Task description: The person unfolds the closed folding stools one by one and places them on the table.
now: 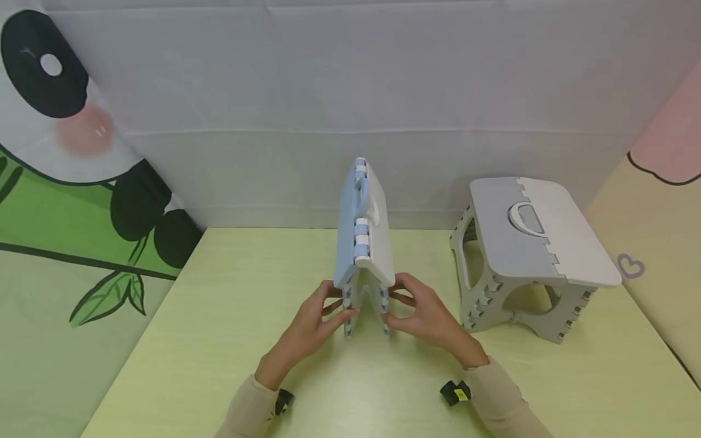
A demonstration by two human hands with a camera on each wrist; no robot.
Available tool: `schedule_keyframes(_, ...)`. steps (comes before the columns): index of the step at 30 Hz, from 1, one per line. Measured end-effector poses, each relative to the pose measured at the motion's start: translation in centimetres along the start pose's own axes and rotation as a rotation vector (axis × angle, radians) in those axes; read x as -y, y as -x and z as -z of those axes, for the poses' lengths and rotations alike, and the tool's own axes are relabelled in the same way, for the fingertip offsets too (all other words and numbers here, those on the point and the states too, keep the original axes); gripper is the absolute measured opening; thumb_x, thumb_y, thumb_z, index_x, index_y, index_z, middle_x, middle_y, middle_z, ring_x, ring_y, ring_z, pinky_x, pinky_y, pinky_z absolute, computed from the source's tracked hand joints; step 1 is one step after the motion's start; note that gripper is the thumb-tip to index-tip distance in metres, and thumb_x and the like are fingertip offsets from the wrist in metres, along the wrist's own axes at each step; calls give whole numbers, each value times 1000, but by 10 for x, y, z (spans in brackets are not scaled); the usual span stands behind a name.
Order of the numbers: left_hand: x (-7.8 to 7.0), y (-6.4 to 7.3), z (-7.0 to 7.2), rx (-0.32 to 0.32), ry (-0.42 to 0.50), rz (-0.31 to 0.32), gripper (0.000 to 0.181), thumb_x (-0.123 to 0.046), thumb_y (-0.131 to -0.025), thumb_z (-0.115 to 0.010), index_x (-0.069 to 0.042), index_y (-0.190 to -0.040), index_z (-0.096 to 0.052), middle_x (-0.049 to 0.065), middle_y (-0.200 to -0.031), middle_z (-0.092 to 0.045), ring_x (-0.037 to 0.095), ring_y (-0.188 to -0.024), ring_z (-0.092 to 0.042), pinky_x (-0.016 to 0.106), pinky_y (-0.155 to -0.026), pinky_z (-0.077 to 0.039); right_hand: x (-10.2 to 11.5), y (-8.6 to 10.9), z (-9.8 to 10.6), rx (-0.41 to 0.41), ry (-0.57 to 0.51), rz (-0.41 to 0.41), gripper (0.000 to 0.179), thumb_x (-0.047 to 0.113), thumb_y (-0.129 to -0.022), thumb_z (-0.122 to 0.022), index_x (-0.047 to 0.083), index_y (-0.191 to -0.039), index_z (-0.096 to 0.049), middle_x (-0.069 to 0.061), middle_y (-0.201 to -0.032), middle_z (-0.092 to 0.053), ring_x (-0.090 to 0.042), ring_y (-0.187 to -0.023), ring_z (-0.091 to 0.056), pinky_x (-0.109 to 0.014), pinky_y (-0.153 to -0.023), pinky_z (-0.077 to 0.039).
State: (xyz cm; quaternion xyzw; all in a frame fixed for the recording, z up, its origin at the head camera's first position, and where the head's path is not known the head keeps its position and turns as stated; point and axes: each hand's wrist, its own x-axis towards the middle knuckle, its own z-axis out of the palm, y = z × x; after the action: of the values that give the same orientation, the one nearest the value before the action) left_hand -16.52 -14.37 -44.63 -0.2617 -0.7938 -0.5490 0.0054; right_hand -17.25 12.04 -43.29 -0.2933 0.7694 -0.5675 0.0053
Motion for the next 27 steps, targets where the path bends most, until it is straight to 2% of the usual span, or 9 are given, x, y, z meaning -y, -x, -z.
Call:
schedule_keyframes(8,0,2,4,-6,-18,-28,44,-11,-96,-74,-2,-131,-49,14,-128,-60,32,-119,-61,50,-98,-53,1,3,4,-2,13,2,56,-11,-82,-78,3,-131,-56,-10,-126,-62,-29,-120,-63,-36,-103,-51)
schedule_keyframes(16,-1,5,8,-9,-25,-4,42,-12,-97,-74,-2,-130,-50,12,-125,-60,31,-119,-61,44,-100,-53,1,8,9,-5,10,-12,56,-9,-82,-79,4,-131,-56,-10,-127,-62,-29,-119,-63,-38,-103,-51)
schedule_keyframes(27,-2,6,12,-16,-35,-24,39,-9,-97,-73,-1,-128,-50,14,-124,-60,34,-119,-62,49,-98,-54,0,11,14,-17,10,-2,57,-11,-81,-79,5,-131,-57,-9,-127,-62,-27,-117,-63,-38,-102,-52)
